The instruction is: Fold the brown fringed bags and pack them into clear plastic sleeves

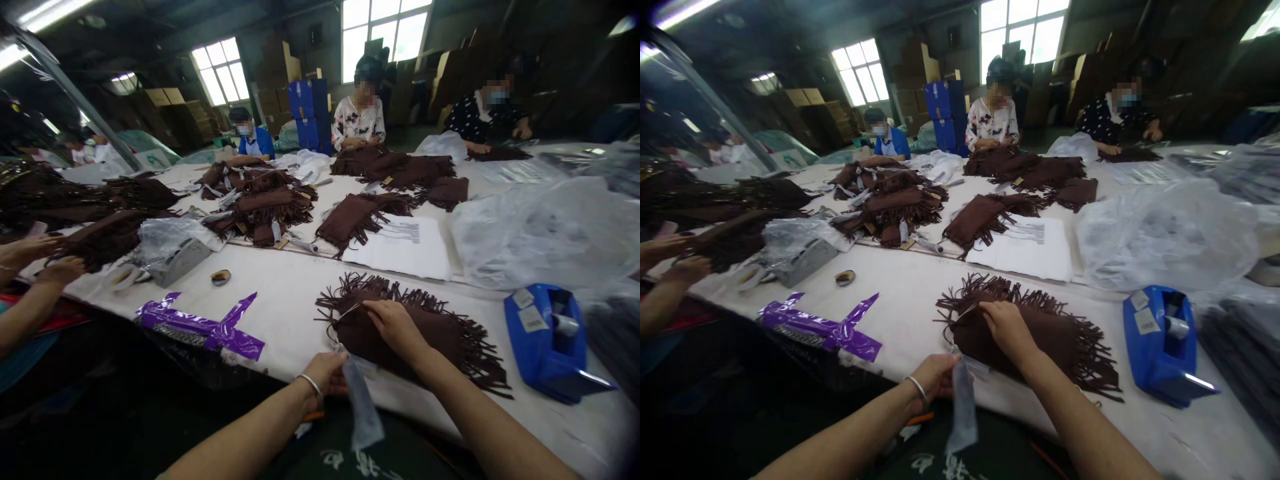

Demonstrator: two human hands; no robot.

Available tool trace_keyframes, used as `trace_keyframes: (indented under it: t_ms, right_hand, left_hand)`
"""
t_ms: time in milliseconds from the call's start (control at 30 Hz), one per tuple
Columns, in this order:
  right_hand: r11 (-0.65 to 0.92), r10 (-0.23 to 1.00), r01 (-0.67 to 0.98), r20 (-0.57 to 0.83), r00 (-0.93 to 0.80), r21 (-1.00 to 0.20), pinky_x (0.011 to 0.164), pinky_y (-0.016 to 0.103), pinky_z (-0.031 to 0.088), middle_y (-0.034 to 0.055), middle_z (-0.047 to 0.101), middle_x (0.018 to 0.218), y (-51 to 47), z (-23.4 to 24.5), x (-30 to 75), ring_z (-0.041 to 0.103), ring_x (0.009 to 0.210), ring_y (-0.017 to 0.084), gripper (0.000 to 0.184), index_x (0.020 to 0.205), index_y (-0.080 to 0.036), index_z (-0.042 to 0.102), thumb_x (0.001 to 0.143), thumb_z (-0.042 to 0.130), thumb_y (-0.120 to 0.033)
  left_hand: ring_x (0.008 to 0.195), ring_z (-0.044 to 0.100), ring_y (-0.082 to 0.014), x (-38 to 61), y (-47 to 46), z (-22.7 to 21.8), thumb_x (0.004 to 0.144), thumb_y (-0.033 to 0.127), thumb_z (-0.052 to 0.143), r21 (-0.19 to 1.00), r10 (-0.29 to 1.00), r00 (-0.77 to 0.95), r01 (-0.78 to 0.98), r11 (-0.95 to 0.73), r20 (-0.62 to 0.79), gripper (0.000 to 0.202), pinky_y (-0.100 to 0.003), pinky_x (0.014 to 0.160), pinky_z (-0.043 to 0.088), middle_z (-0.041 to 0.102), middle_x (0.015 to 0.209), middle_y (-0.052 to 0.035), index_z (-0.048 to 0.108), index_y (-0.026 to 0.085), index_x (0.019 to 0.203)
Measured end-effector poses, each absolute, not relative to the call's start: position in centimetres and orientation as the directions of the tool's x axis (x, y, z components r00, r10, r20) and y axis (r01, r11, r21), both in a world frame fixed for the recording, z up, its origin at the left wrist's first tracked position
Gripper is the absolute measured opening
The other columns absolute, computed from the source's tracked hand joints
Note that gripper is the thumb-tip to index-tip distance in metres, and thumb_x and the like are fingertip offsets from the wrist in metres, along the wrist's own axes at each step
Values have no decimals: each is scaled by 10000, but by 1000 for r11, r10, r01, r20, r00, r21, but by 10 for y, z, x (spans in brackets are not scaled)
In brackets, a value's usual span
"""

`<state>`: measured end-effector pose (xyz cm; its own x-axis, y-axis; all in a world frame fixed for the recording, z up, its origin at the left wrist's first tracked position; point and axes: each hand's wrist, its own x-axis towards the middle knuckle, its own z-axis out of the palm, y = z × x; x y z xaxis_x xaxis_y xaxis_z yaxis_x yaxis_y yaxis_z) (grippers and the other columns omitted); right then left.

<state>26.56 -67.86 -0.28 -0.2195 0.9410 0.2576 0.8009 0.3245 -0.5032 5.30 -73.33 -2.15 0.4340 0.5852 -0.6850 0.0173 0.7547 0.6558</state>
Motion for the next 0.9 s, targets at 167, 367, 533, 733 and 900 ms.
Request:
trace_keyframes:
  t_ms: [167, 367, 533, 733, 900]
  right_hand:
    - [257, 961, 761, 239, -138, -596, 809, 342, 440, 45, 667, 885, -687, -9, 271, 580, 867, 205, 170, 913, -211, 662, 863, 509, -264]
    - [214, 966, 683, 254, -43, -698, 813, 341, 455, 36, 662, 909, -678, -9, 269, 588, 873, 196, 157, 919, -220, 648, 846, 538, -305]
    - [241, 963, 610, 264, -53, -755, 824, 316, 452, 18, 641, 906, -665, 2, 251, 580, 886, 173, 133, 907, -231, 627, 860, 529, -307]
    - [257, 962, 515, 267, -55, -818, 794, 324, 448, 17, 629, 862, -653, 11, 232, 573, 849, 177, 96, 886, -230, 634, 846, 556, -269]
    - [331, 943, 490, 300, -143, -806, 801, 324, 439, 22, 624, 861, -652, 15, 222, 556, 857, 178, 107, 914, -231, 639, 847, 558, -249]
  left_hand:
    - [606, 667, -210, 73, -743, -39, 714, 663, 514, 651, 514, 444, 244, 719, -734, 558, -278, 495, 489, 690, 731, -132, 582, 113, 771]
    - [427, 532, -130, 30, -696, -6, 799, 604, 434, 747, 763, 398, 645, 162, -509, 495, -236, 450, 401, 591, 500, -6, 606, 154, 687]
    - [748, 581, -158, 34, -642, 7, 789, 282, 565, 707, 925, 380, 650, -278, 14, 215, -280, 735, 449, 646, 788, -23, 628, 189, 972]
    - [992, 518, -230, 51, -621, -19, 666, 182, 672, 623, 822, 564, 619, -479, 71, 349, -376, 915, 392, 620, 1014, -60, 616, 196, 1010]
    - [926, 538, -227, 52, -615, -28, 792, 239, 559, 596, 890, 455, 716, -362, -6, 213, -371, 844, 417, 622, 928, -75, 599, 170, 989]
